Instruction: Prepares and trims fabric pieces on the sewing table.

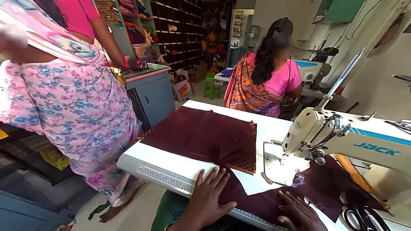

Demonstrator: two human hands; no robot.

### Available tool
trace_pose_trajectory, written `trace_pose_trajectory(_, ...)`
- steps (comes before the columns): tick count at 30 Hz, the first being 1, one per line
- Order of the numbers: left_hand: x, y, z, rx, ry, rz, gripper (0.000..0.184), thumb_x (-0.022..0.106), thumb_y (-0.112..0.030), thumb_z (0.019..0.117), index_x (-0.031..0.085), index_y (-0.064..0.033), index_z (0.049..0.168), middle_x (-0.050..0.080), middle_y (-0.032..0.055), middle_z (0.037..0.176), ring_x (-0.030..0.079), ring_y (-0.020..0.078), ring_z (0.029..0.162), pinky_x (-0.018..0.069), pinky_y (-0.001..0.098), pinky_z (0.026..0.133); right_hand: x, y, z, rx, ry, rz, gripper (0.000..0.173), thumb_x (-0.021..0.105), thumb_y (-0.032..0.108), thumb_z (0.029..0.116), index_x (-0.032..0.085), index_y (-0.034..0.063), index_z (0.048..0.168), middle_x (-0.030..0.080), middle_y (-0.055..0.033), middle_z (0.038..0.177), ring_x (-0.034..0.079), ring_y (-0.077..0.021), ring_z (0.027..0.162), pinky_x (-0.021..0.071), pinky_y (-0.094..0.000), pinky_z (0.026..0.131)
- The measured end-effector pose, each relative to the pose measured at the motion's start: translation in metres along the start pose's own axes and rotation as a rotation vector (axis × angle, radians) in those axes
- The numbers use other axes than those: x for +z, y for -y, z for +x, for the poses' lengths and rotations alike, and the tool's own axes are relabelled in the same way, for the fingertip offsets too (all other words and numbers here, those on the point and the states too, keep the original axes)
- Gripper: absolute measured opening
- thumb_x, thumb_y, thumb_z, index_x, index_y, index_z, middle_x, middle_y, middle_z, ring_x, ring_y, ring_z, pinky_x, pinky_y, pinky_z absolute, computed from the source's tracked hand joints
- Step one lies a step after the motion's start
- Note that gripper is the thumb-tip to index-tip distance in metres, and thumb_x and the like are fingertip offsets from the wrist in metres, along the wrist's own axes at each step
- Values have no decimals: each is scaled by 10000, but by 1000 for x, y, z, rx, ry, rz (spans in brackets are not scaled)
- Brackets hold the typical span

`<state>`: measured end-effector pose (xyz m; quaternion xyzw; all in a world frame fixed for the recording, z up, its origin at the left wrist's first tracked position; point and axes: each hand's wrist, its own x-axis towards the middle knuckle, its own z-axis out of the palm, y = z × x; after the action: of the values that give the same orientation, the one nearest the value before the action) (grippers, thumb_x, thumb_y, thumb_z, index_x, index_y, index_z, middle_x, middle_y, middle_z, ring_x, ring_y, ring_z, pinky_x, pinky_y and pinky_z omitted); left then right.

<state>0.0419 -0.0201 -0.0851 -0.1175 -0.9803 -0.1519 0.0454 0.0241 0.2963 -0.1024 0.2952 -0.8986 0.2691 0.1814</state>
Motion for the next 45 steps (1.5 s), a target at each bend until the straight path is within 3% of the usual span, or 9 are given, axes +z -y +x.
trace_pose_trajectory(5, 0, -2, -2, 185, 58, -37, 841, 414, -776, 932, 434, -242, 1581, 347, -42, 1670, 247, 283, 1570, 65, 769, 1170, 5, 4, 1, 55, -102, -6, 368, 658, 366, 979, 745, 13, 1033, 692, -199, 1293, 628, -411, 1259, 455, -603, 1077)
trace_pose_trajectory(11, -3, -9, 25, 235, 164, -15, 876, 239, -830, 933, 370, -290, 1610, 269, -26, 1703, 165, 290, 1592, 45, 748, 1187, 1, 4, -1, -93, -49, -12, 619, 416, 624, 1033, 680, 155, 1340, 612, -136, 1441, 540, -356, 1369, 423, -589, 1093)
trace_pose_trajectory(16, -14, -17, 43, 160, 310, 8, 837, 294, -800, 953, 281, -321, 1639, 151, -29, 1734, 48, 284, 1607, -29, 720, 1198, 2, 7, 2, -81, 47, -64, 589, 468, 633, 1008, 760, 148, 1171, 699, -42, 1333, 609, -305, 1304, 462, -559, 1065)
trace_pose_trajectory(21, -1, -6, 45, 182, -305, -222, 617, 470, -618, 1011, 617, -172, 1410, 513, 57, 1557, 421, 270, 1481, 291, 657, 1149, 1, 10, 2, -60, 13, -70, 468, 606, 527, 983, 745, 96, 1104, 711, -85, 1299, 633, -317, 1269, 474, -554, 1052)
trace_pose_trajectory(24, -12, 3, 60, -44, -492, -248, 624, 608, -457, 984, 567, -27, 1435, 532, 158, 1518, 449, 348, 1451, 329, 636, 1159, 3, 10, 2, -32, 3, -84, 414, 648, 481, 974, 735, 100, 1111, 710, -84, 1299, 634, -310, 1266, 470, -547, 1053)
trace_pose_trajectory(27, -35, 13, 76, -297, -262, -248, 801, 536, -562, 1005, 366, -26, 1575, 347, 153, 1648, 254, 313, 1559, 173, 561, 1253, 7, 11, 1, 25, -30, -125, 434, 629, 480, 985, 730, 89, 1145, 704, -105, 1306, 632, -329, 1269, 465, -568, 1057)
trace_pose_trajectory(29, -40, 18, 85, -338, -162, -271, 813, 512, -612, 1002, 405, -24, 1553, 374, 150, 1635, 250, 299, 1562, 143, 536, 1270, 9, 14, 1, 89, -76, -147, 424, 623, 458, 990, 732, 71, 1126, 701, -125, 1305, 637, -346, 1258, 468, -583, 1045)
trace_pose_trajectory(38, -20, 8, 87, -14, 179, -153, 708, 357, -672, 1028, 437, -230, 1575, 346, -19, 1668, 218, 181, 1575, 62, 530, 1279, 9, 15, -1, 60, -152, -189, 396, 552, 116, 895, 704, 96, 1259, 696, -104, 1313, 623, -355, 1268, 476, -588, 1014)
trace_pose_trajectory(45, -17, 14, 86, -28, 115, -190, 703, 418, -623, 1037, 469, -141, 1546, 387, 16, 1646, 235, 171, 1568, 101, 487, 1285, 11, 6, -2, -82, -219, -149, 548, 445, -39, 897, 731, 293, 1226, 684, -20, 1348, 571, -341, 1327, 440, -588, 1039)
